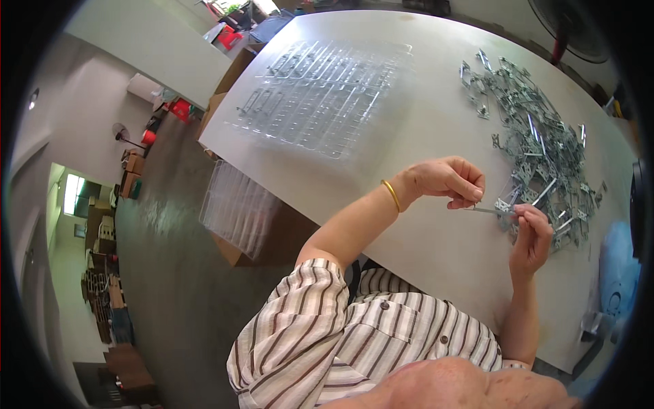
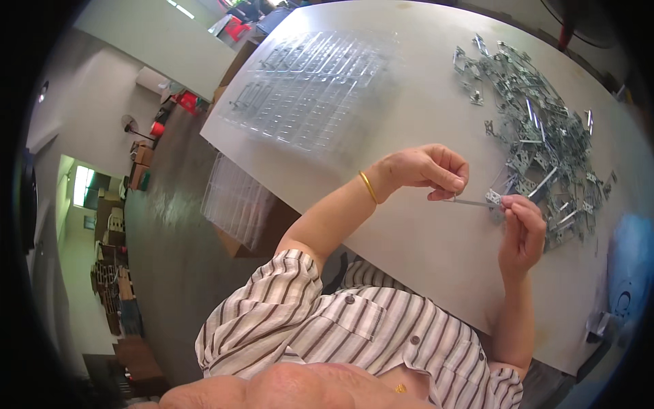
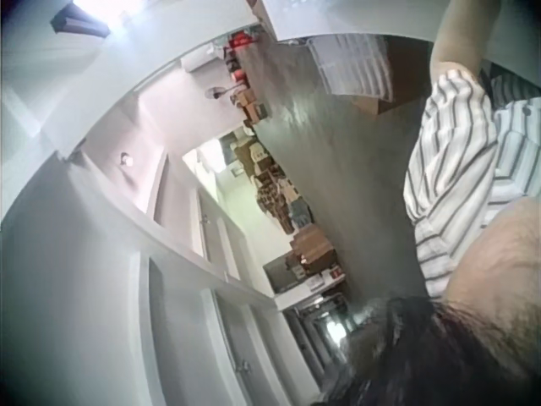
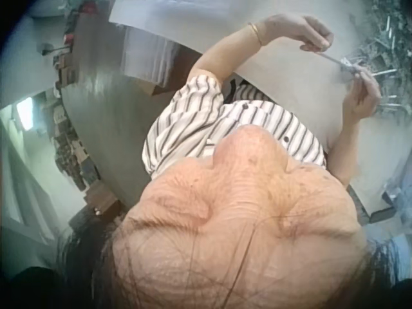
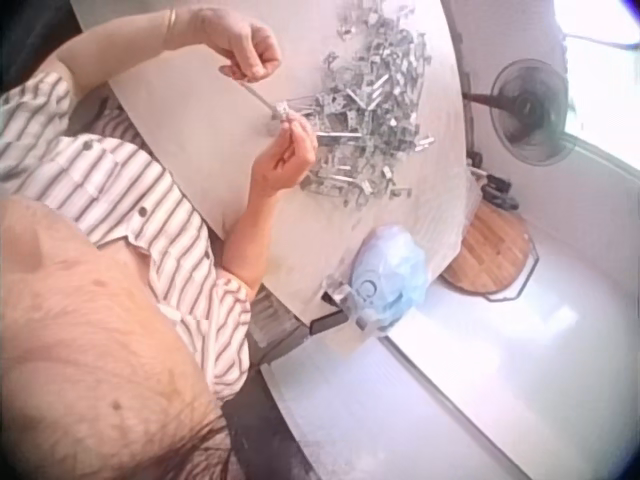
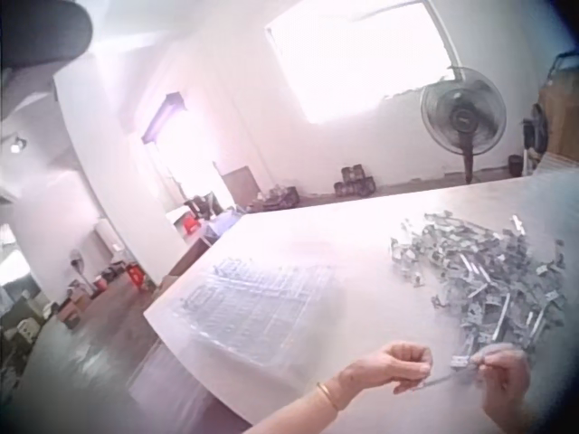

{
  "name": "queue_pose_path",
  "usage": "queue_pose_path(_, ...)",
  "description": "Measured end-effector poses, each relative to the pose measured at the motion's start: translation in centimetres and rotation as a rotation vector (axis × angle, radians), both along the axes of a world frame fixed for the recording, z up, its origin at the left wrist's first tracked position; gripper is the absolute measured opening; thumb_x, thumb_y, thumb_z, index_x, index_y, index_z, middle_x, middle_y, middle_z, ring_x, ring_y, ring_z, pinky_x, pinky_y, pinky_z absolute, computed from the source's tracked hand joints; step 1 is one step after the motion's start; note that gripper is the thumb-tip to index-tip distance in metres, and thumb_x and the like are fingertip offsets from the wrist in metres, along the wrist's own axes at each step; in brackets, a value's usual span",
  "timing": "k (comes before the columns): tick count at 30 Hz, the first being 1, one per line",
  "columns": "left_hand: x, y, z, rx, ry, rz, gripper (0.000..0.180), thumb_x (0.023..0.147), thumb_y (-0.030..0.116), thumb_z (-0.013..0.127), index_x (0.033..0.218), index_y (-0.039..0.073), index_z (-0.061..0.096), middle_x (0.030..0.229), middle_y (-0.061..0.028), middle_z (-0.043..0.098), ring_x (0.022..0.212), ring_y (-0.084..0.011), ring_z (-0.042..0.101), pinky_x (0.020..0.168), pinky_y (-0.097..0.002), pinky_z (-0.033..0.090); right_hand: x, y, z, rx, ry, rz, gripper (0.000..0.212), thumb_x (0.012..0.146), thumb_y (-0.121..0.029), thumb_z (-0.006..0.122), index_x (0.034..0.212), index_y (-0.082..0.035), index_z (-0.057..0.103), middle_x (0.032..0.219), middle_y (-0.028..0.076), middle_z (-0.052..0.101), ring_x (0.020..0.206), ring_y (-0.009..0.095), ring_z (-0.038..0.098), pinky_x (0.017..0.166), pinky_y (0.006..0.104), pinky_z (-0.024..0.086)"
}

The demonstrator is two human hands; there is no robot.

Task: The person assembles metal hardware pieces by connecting metal plates and wire brackets together by hand, then places the assembled pieces into compartments of a clear plastic tray.

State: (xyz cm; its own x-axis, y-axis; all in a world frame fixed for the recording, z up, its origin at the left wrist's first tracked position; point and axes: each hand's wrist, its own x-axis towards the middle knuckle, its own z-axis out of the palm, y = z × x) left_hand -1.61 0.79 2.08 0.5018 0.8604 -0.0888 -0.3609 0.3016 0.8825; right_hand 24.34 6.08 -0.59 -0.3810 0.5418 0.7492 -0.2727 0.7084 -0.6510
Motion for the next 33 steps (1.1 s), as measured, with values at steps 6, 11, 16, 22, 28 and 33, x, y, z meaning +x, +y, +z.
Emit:
queue_pose_path(6, -1.4, -4.6, 6.9, 0.143, 0.569, 0.278, 0.018, 0.091, 0.015, 0.072, 0.083, 0.001, 0.065, 0.072, -0.001, 0.062, 0.063, -0.0065, 0.056, 0.056, -0.0216, 0.043, -0.6, -0.4, -0.3, -0.115, 0.0, -0.031, 0.017, 0.099, 0.005, 0.054, 0.115, -0.001, 0.054, 0.116, 0.02, 0.061, 0.096, 0.019, 0.062, 0.083, 0.0324, 0.054)
queue_pose_path(11, -5.0, -9.3, 10.3, 0.453, 0.863, 0.703, 0.01, 0.09, 0.007, 0.069, 0.084, 0.0, 0.065, 0.068, 0.0019, 0.058, 0.062, -0.0032, 0.048, 0.054, -0.022, 0.039, -0.5, -1.4, -1.5, -0.212, -0.122, 0.101, 0.015, 0.097, 0.005, 0.058, 0.11, -0.001, 0.056, 0.102, 0.015, 0.065, 0.084, 0.017, 0.064, 0.073, 0.0281, 0.054)
queue_pose_path(16, -11.2, -14.6, 12.3, 0.426, 1.221, 1.156, 0.01, 0.091, 0.005, 0.069, 0.083, 0.0, 0.064, 0.067, 0.0013, 0.057, 0.063, -0.0043, 0.047, 0.056, -0.0227, 0.04, -1.5, -2.5, -1.8, -0.138, -0.279, 0.134, 0.011, 0.093, 0.006, 0.062, 0.102, 0.0, 0.058, 0.083, 0.011, 0.067, 0.065, 0.015, 0.064, 0.058, 0.0272, 0.053)
queue_pose_path(22, -20.2, -20.3, 12.2, 0.309, 1.603, 1.43, 0.014, 0.091, 0.009, 0.069, 0.083, 0.0, 0.064, 0.066, -0.0031, 0.057, 0.063, -0.0094, 0.051, 0.059, -0.0271, 0.044, -1.7, -2.8, -2.9, -0.26, -0.367, 0.177, 0.011, 0.095, 0.006, 0.059, 0.103, -0.001, 0.057, 0.084, 0.008, 0.064, 0.064, 0.01, 0.06, 0.057, 0.0223, 0.05)
queue_pose_path(28, -24.6, -21.7, 10.3, 0.318, 1.687, 1.543, 0.016, 0.09, 0.012, 0.071, 0.083, 0.0, 0.064, 0.07, -0.0093, 0.062, 0.063, -0.0181, 0.057, 0.061, -0.0326, 0.047, -1.5, -2.6, -3.8, -0.376, -0.425, 0.131, 0.012, 0.094, 0.006, 0.06, 0.103, -0.001, 0.058, 0.081, 0.007, 0.065, 0.061, 0.01, 0.061, 0.055, 0.0232, 0.049)
queue_pose_path(33, -26.1, -21.8, 9.6, 0.366, 1.803, 1.672, 0.015, 0.089, 0.012, 0.072, 0.084, 0.0, 0.065, 0.079, -0.0118, 0.064, 0.072, -0.0247, 0.062, 0.066, -0.0365, 0.05, -1.6, -2.4, -3.4, -0.54, -0.451, 0.127, 0.01, 0.096, 0.005, 0.058, 0.103, -0.002, 0.058, 0.081, 0.005, 0.064, 0.062, 0.009, 0.058, 0.055, 0.0228, 0.048)
